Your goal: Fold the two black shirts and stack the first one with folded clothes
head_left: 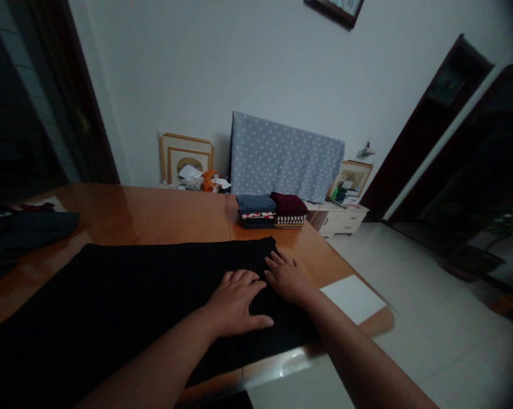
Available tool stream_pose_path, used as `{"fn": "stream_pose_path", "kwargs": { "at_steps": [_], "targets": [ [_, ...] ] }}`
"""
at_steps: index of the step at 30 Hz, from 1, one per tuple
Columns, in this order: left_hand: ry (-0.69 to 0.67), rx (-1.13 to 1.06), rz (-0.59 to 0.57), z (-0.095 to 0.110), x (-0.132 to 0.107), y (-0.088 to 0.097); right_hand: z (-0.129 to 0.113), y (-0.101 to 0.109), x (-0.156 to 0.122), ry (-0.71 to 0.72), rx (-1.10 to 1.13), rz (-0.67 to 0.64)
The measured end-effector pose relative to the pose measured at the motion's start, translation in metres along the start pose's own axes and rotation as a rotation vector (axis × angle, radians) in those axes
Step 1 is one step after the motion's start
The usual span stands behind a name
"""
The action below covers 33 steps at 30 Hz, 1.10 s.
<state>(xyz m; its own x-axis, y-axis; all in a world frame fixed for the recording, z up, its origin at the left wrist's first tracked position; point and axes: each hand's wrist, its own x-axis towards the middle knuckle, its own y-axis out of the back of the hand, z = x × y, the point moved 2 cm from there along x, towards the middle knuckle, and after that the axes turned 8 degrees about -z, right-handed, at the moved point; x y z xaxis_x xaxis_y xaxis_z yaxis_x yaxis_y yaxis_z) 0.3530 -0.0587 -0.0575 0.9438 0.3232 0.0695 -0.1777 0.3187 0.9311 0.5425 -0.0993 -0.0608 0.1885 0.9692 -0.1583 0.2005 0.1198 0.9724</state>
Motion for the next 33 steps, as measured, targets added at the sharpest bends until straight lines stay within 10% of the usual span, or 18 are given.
{"fn": "stream_pose_path", "kwargs": {
  "at_steps": [33],
  "targets": [
    [0.028, -0.145, 0.066, -0.005, -0.002, 0.001, 0.018, -0.006, 0.092, -0.148, 0.013, -0.013]
  ]
}}
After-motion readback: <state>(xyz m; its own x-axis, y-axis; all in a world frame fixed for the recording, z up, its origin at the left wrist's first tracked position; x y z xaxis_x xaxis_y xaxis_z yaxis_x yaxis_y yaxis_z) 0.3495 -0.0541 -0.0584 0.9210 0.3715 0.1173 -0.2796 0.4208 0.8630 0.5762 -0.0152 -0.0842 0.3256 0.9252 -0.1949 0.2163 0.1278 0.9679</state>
